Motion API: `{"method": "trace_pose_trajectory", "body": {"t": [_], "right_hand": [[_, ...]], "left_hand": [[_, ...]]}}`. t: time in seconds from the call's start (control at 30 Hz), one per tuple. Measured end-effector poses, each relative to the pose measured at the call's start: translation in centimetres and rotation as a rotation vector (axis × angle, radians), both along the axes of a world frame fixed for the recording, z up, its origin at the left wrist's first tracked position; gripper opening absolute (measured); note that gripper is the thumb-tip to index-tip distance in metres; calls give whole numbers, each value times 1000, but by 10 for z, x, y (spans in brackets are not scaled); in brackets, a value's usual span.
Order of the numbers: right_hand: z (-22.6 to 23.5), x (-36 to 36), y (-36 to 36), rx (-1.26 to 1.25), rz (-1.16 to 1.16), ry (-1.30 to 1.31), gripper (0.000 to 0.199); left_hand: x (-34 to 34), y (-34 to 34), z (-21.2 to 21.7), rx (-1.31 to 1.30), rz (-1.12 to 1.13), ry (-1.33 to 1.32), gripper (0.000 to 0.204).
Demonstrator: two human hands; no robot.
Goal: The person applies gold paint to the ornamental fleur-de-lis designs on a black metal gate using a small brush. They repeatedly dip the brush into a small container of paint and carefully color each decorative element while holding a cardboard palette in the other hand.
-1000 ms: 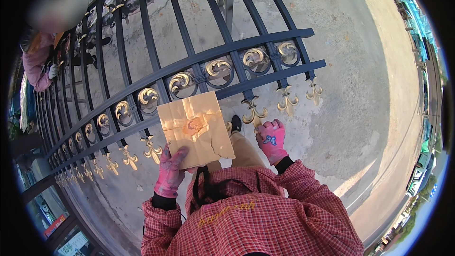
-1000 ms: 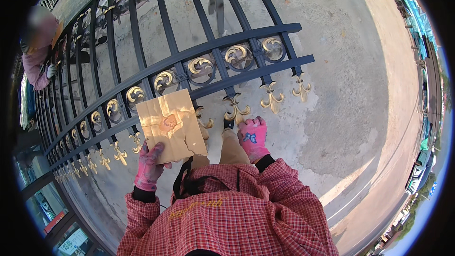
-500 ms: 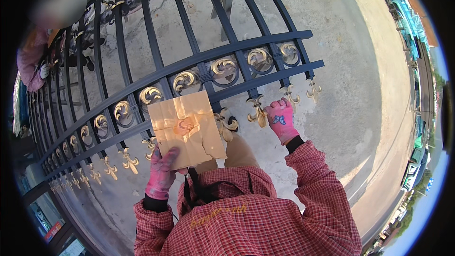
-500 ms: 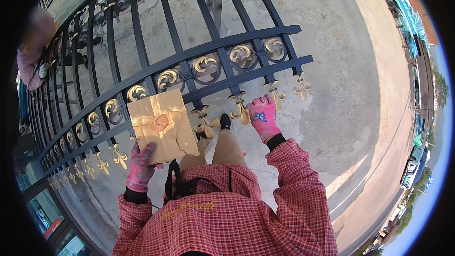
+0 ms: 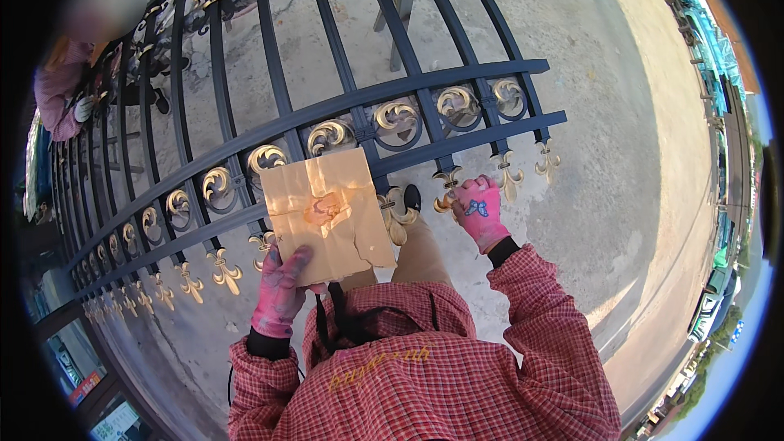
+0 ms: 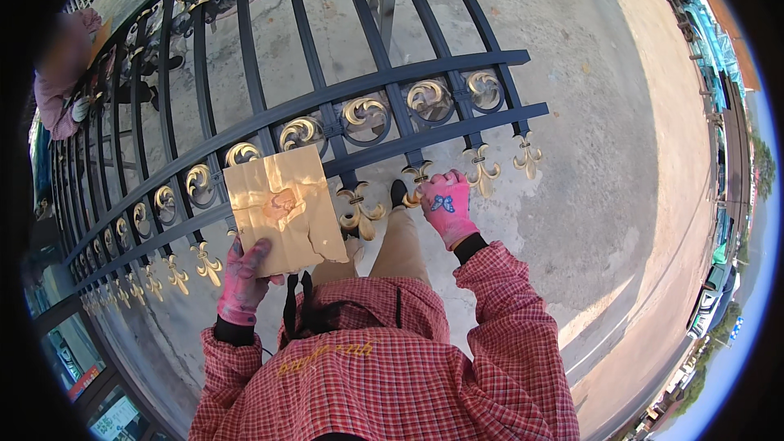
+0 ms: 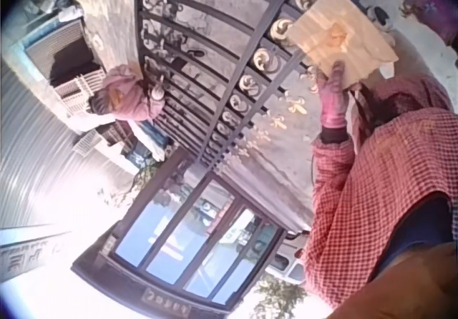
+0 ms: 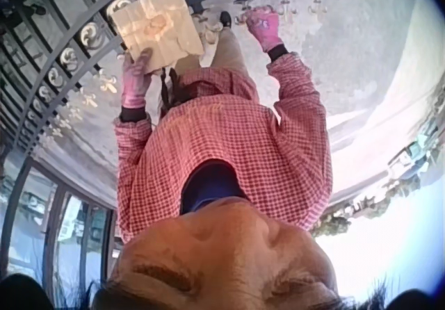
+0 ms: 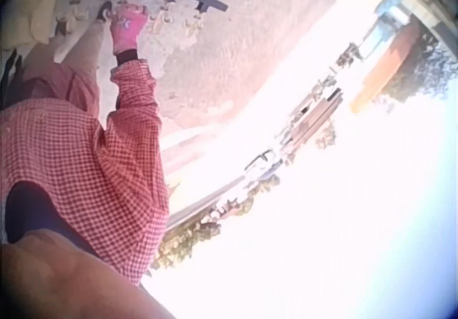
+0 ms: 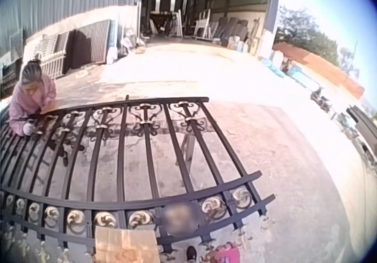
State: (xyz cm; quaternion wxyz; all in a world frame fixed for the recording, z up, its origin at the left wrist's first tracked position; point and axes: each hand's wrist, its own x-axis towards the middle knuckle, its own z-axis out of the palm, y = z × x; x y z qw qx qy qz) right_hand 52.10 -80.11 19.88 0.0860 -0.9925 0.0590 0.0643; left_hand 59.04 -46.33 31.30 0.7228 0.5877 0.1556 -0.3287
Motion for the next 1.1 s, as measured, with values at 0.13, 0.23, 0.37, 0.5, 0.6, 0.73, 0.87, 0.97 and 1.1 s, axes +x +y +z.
{"method": "trace_pose_trajectory", "body": {"t": [0.13, 0.23, 0.37, 0.5, 0.6, 0.73, 0.87, 0.97, 1.1], "right_hand": [[-5, 1, 4, 19, -5, -48, 14], [-11, 3, -2, -46, 63, -7, 12], [-15, -1, -11, 41, -43, -142, 12], [-10, 7, -27, -15, -169, 31, 14], [-18, 7, -20, 128, -74, -159, 16], [-23, 9, -30, 10, -217, -127, 17], [-28, 10, -20, 51, -268, -164, 17], [-24, 14, -24, 143, -338, -24, 18], [-26, 14, -21, 162, -325, -112, 18]], "left_hand": [[0, -9, -1, -27, 28, -9, 44], [2, -17, 6, -18, 17, -1, 43], [-1, -16, 3, -14, 38, 4, 42], [-1, -17, 3, 17, 13, 27, 40], [1, -17, 2, 26, 24, 26, 39], [3, -16, 7, 49, 27, 41, 40], [4, -15, 2, 51, 40, 48, 40], [8, -14, 5, 30, 26, 34, 41], [10, -11, 6, 52, 34, 63, 42]]}}
